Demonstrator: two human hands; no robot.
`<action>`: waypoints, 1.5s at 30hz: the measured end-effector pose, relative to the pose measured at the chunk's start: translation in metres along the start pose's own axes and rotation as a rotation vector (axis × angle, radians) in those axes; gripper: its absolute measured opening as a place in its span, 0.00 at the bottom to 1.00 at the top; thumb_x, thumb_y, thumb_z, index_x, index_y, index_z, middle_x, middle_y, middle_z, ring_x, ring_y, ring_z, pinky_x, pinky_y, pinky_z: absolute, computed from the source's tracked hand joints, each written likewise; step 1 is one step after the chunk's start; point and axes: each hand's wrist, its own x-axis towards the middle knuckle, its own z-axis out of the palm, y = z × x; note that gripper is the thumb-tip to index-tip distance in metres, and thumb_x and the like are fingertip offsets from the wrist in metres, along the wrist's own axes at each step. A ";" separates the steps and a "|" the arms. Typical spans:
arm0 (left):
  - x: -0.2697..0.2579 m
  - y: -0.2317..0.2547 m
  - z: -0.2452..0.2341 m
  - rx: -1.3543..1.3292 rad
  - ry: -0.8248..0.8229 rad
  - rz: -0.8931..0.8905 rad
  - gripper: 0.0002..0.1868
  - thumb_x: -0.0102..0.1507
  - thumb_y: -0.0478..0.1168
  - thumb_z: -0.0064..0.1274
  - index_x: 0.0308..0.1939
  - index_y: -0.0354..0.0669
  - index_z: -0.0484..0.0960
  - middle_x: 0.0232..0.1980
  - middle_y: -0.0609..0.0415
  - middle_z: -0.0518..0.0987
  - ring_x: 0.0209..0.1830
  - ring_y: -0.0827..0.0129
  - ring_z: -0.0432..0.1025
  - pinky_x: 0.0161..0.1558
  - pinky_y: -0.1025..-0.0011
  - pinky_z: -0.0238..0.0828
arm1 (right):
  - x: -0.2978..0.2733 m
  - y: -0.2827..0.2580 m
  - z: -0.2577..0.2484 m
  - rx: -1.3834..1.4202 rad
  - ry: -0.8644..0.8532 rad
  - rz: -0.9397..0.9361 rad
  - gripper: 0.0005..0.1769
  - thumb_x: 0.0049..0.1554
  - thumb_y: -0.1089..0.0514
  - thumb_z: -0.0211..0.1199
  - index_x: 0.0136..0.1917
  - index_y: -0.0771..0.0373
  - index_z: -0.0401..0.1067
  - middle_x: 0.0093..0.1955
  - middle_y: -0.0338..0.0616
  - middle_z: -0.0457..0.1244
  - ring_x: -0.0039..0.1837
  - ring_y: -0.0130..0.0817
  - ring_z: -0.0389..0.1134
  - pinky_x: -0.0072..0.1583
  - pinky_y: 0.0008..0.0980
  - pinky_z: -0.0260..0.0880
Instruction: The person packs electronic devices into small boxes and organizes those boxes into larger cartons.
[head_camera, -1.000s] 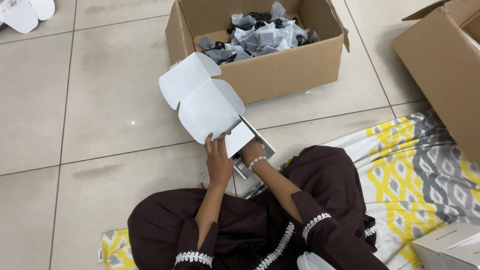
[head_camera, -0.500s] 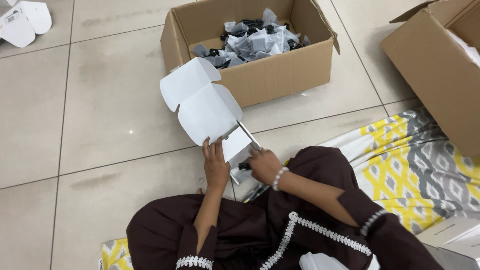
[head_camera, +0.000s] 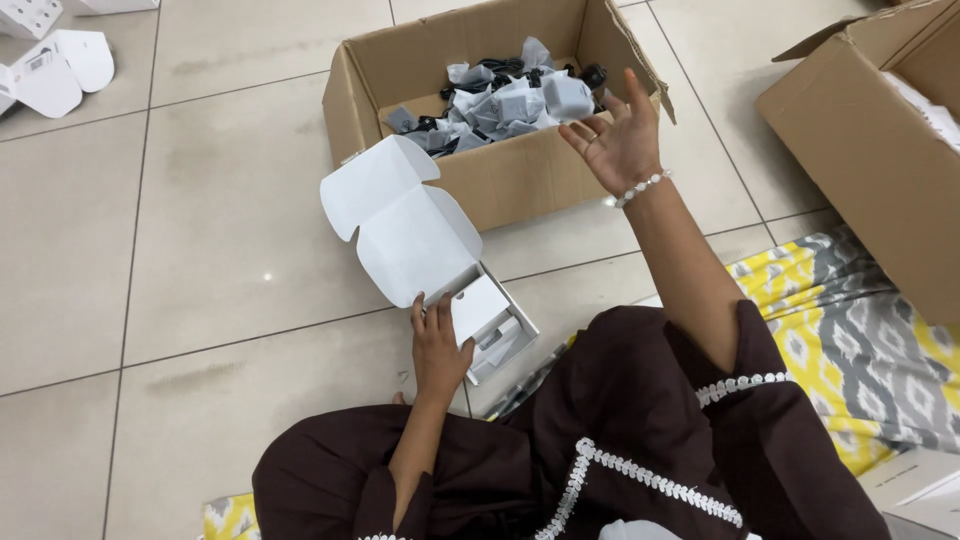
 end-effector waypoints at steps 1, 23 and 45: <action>-0.001 0.004 -0.003 -0.002 -0.001 -0.002 0.46 0.52 0.37 0.65 0.72 0.37 0.60 0.66 0.42 0.64 0.78 0.43 0.46 0.69 0.51 0.62 | 0.004 0.009 -0.009 -0.002 0.001 0.002 0.32 0.65 0.38 0.51 0.71 0.61 0.53 0.69 0.66 0.51 0.68 0.54 0.62 0.66 0.47 0.74; 0.017 0.005 0.057 0.253 0.003 -0.186 0.44 0.51 0.30 0.69 0.69 0.42 0.68 0.82 0.36 0.41 0.75 0.36 0.47 0.59 0.56 0.72 | -0.072 0.245 -0.128 -2.099 -0.414 -0.345 0.66 0.43 0.59 0.75 0.84 0.49 0.38 0.56 0.53 0.64 0.50 0.50 0.72 0.47 0.43 0.75; 0.120 -0.119 0.045 -0.914 -0.182 -0.760 0.35 0.71 0.57 0.42 0.70 0.29 0.67 0.67 0.38 0.74 0.69 0.49 0.70 0.67 0.58 0.64 | 0.038 0.227 -0.082 -1.868 -0.227 -0.124 0.22 0.61 0.50 0.52 0.63 0.66 0.68 0.56 0.65 0.68 0.58 0.60 0.69 0.59 0.54 0.69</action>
